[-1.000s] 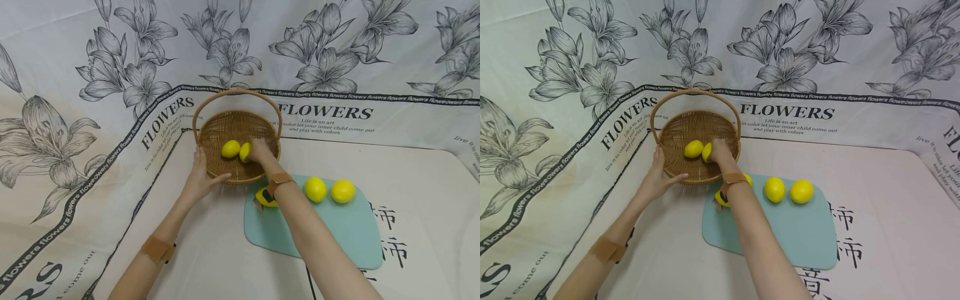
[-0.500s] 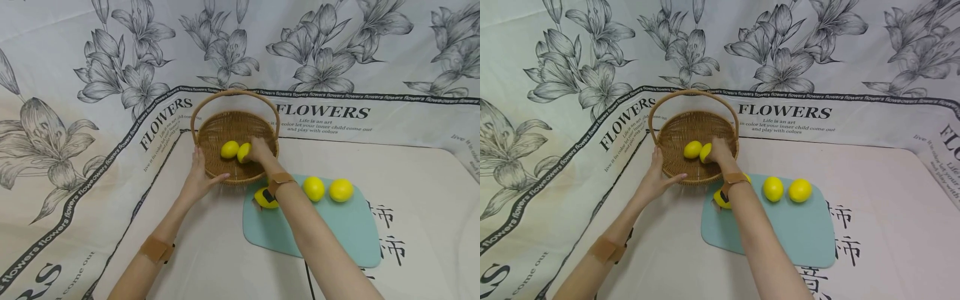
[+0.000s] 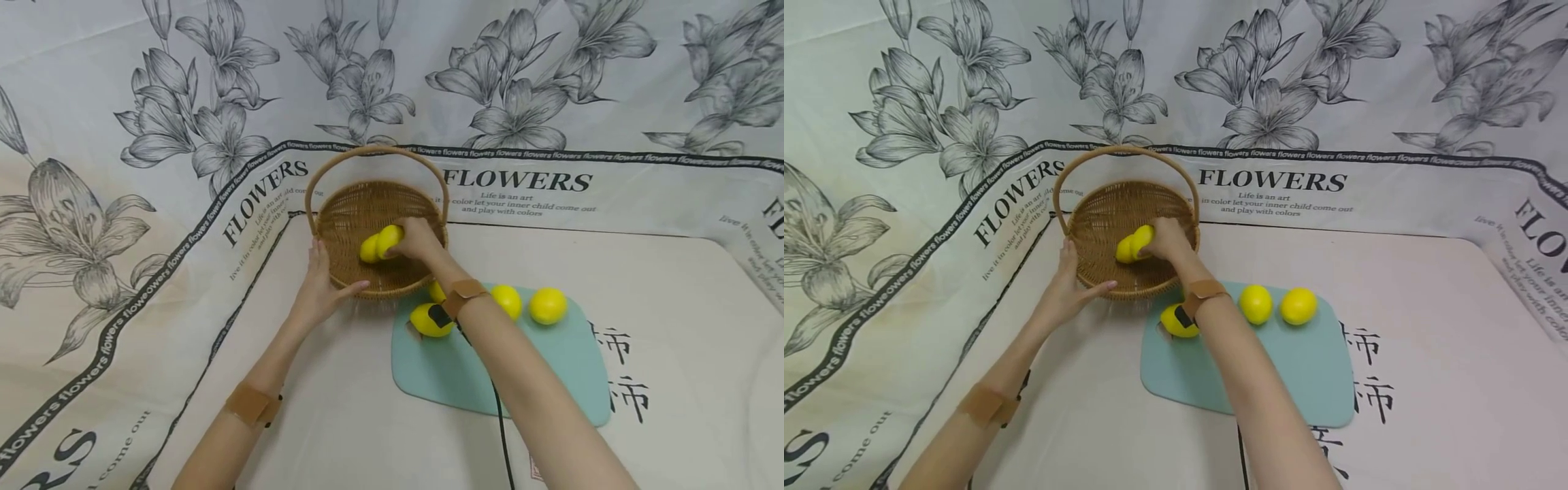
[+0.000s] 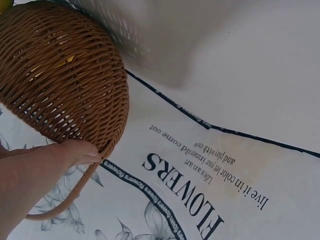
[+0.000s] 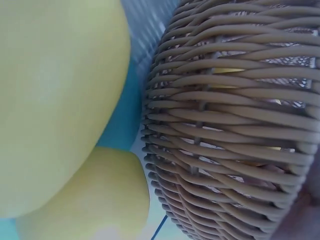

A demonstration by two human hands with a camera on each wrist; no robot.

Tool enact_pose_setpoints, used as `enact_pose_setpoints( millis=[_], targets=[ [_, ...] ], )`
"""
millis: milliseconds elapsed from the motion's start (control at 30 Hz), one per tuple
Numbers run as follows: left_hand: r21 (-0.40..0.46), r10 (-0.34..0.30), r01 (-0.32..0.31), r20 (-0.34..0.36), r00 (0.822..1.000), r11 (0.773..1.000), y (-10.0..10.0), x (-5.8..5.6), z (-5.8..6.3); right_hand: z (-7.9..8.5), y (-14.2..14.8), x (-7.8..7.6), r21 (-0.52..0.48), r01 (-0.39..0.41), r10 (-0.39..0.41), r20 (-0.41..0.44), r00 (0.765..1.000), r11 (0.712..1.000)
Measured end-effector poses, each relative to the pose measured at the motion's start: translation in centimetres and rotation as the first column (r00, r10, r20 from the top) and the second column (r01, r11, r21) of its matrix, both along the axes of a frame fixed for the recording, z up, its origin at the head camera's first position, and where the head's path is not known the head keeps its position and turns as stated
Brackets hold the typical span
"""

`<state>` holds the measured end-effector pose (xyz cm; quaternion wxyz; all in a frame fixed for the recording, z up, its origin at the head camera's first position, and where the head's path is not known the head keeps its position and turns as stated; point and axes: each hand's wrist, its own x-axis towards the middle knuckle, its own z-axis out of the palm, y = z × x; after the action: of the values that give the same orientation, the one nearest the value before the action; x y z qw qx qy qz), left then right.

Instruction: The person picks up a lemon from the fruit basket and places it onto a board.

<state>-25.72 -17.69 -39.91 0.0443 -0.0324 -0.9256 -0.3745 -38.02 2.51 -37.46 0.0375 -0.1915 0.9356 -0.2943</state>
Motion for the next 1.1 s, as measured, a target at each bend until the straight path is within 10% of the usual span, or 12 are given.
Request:
enact_pose_setpoints(
  millis=[1100],
  targets=[
    [0.005, -0.018, 0.018, 0.007, 1.0, 1.0, 0.2, 0.6, 0.6, 2.7, 4.7, 6.0, -0.215, -0.105, 0.075, -0.145, 0.987, 0.971]
  ],
)
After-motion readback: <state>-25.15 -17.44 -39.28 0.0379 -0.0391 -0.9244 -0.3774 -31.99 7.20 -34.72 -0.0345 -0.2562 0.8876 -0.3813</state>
